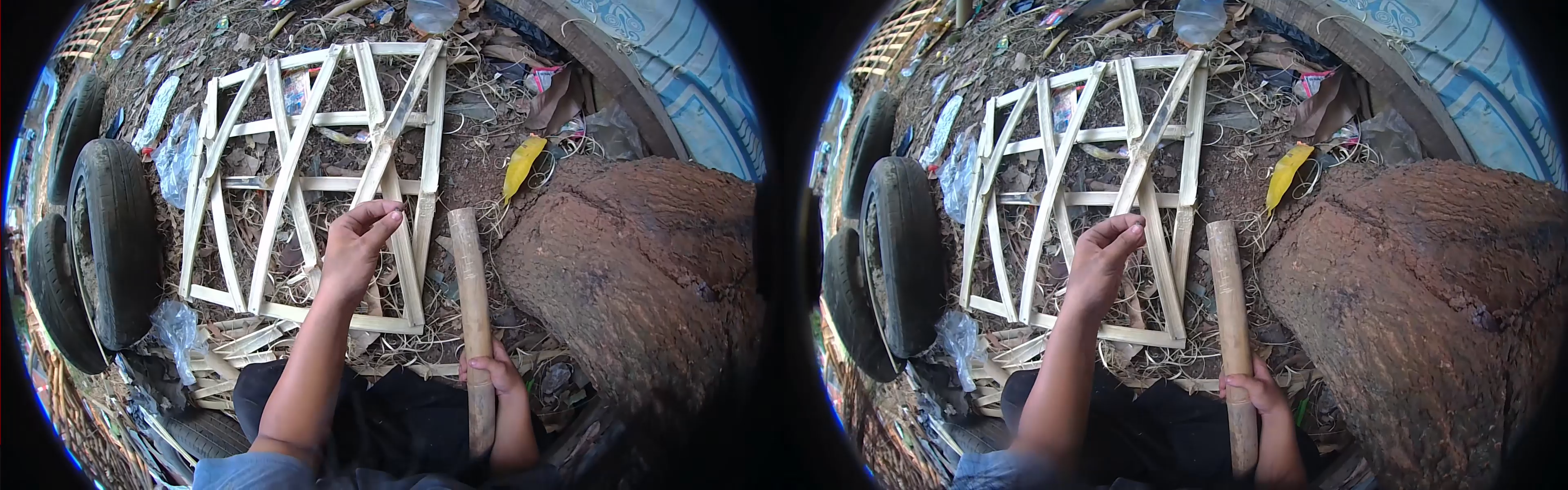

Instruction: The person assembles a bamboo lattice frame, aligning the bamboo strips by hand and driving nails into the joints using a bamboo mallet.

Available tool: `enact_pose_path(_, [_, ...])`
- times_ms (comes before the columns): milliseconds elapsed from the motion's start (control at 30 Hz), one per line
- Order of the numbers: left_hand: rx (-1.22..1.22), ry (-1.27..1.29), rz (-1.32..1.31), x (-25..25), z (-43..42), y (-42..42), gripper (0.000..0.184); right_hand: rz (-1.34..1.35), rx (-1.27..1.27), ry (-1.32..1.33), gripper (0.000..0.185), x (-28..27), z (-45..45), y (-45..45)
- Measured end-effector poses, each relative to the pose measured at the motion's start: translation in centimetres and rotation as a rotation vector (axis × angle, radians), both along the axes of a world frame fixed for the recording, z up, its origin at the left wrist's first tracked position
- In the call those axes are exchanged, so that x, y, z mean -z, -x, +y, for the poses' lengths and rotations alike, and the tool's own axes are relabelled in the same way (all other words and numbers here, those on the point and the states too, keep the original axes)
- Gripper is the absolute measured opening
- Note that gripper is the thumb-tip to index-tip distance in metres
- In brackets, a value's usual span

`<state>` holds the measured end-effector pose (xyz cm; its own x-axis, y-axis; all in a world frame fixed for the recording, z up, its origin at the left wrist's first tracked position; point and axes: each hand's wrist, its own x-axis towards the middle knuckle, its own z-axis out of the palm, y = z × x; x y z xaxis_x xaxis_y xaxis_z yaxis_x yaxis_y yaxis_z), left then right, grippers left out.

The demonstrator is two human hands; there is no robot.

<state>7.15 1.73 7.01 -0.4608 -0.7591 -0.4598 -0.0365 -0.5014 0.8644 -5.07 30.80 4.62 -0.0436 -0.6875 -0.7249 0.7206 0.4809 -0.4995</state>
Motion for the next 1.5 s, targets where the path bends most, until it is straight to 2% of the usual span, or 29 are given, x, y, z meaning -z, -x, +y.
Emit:
enact_pose_path(167, [-0.030,0.082,-0.116,0.2,0.3,0.5,0.022,-0.023,0.000,0.020,0.050,0.2,0.1,0.2])
enact_pose_path(267, [-0.028,0.132,-0.158,0.7,1.0,1.2,0.029,-0.016,-0.009,0.024,0.050,0.2,0.0,0.2])
enact_pose_path(367, [-0.019,0.349,-0.164,2.1,1.8,1.4,0.041,-0.002,-0.012,0.018,0.050,0.5,0.4,0.1])
enact_pose_path(600, [0.008,0.305,-0.187,2.0,2.3,1.2,0.030,0.029,-0.001,-0.021,0.051,0.3,0.4,-0.2])
enact_pose_path(667, [0.078,0.245,-0.302,1.1,2.0,1.2,0.024,0.035,-0.005,-0.016,0.051,0.4,0.5,-0.2])
enact_pose_path(733, [0.095,0.262,-0.295,1.7,1.8,1.0,0.022,0.041,-0.007,-0.014,0.051,0.4,0.5,-0.3])
enact_pose_path(833, [0.005,0.164,-0.140,1.9,2.0,1.3,0.021,0.065,0.004,-0.020,0.052,0.2,0.4,-0.4])
enact_pose_path(967, [0.148,0.118,-0.091,1.7,2.5,1.1,0.070,0.087,0.010,-0.011,0.053,0.1,0.2,-0.6])
enact_pose_path(1033, [0.378,0.251,-0.309,-0.7,3.6,1.4,0.071,0.117,0.024,-0.029,0.056,-0.4,0.1,-0.7])
enact_pose_path(1067, [0.455,0.413,-0.355,0.0,4.7,1.5,0.069,0.105,-0.001,0.011,0.056,-1.0,-0.1,-0.7])
enact_pose_path(1133, [0.547,0.576,-0.320,1.1,6.7,1.7,0.063,0.262,-0.002,-0.084,0.061,-1.7,-0.4,-0.8])
enact_pose_path(1200, [0.595,0.654,-0.319,1.6,8.3,2.2,0.062,0.549,0.021,-0.076,0.065,-0.1,0.8,-1.0])
enact_pose_path(1233, [0.602,0.651,-0.252,1.5,8.7,2.1,0.063,0.544,0.012,-0.044,0.065,-0.8,0.1,-1.6])
enact_pose_path(1300, [0.673,0.691,-0.201,0.6,9.7,2.2,0.066,1.166,0.025,-0.058,0.056,-3.5,0.0,-2.7])
enact_pose_path(1333, [0.728,0.733,-0.228,-0.1,10.3,2.2,0.068,1.162,0.024,-0.035,0.056,-4.6,0.5,-2.7])
enact_pose_path(1400, [0.832,0.716,-0.023,-1.1,12.1,1.7,0.072,1.405,0.022,0.097,0.048,-5.2,1.1,-2.4])
enact_pose_path(1467, [0.899,0.764,0.142,-1.6,14.0,1.7,0.073,1.342,0.069,0.261,0.042,-2.4,2.4,-2.0])
enact_pose_path(1500, [0.876,0.775,0.124,-0.9,14.6,1.6,0.073,1.291,0.137,0.363,0.035,-0.9,3.2,-1.4])
